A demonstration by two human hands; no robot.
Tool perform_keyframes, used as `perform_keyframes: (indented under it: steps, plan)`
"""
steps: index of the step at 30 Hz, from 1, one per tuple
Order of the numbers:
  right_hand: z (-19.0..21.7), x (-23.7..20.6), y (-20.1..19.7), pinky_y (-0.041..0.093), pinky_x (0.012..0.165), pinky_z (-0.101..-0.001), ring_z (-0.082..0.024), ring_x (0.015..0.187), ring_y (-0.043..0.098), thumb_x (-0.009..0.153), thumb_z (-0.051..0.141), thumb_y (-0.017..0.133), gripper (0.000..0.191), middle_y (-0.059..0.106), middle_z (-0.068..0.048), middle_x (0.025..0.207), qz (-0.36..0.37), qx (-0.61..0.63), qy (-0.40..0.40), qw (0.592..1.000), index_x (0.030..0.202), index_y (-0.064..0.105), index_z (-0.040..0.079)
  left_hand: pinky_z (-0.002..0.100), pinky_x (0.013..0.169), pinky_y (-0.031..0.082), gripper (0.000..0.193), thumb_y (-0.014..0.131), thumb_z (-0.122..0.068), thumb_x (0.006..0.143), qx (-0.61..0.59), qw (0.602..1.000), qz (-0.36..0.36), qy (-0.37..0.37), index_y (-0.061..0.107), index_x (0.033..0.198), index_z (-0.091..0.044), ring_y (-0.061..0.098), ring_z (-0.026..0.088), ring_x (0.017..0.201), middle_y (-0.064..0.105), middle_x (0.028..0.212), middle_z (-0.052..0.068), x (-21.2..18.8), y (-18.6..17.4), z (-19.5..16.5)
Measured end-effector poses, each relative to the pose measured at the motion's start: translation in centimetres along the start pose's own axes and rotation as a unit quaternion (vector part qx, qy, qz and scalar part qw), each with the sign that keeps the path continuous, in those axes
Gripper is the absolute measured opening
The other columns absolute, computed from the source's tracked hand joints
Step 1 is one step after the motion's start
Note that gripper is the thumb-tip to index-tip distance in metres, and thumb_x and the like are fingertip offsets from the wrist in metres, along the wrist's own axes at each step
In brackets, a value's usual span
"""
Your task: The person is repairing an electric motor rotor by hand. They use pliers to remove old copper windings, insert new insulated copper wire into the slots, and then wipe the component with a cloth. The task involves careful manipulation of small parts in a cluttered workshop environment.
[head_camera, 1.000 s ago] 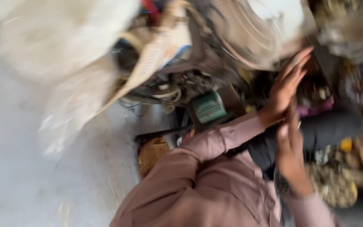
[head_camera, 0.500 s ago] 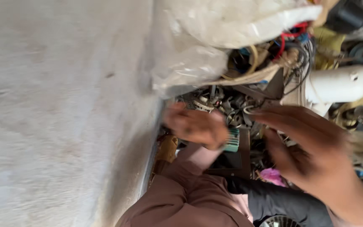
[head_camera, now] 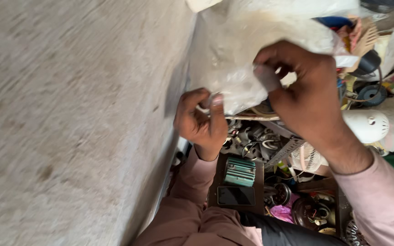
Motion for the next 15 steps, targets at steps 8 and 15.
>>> perform_keyframes:
  steps: [8,15]
  plan:
    - [7.2,-2.6,1.2,0.055,0.060,-0.0345,-0.023,0.069,0.067,0.084,-0.006,0.066,0.016,0.066,-0.011,0.082,-0.011,-0.106,-0.151,0.983,0.100,0.064,-0.001,0.023,0.052,0.033,0.023,0.062,-0.008,0.105,-0.002,0.999,-0.027,-0.022,0.055,0.126,-0.004,0.047,0.008,0.061,0.065,0.096,0.009,0.5,-0.3,-0.7]
    - [0.2,-2.8,6.2,0.055,0.075,-0.0376,-0.035,0.085,0.068,0.079,-0.013,0.060,0.025,0.065,-0.018,0.096,-0.013,0.063,-0.083,0.994,0.102,0.063,-0.004,0.027,0.055,0.039,0.027,0.062,-0.009,0.101,-0.147,0.989,0.001,0.031,0.050,0.125,-0.011,0.045,0.011,0.063,0.060,0.098,0.009,-0.5,-0.2,-1.1]
Point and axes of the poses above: each hand's wrist, its own x-axis towards the middle knuckle, its own y-axis out of the palm, z = x × y, the point moved 1 cm from there along x, towards the middle knuckle
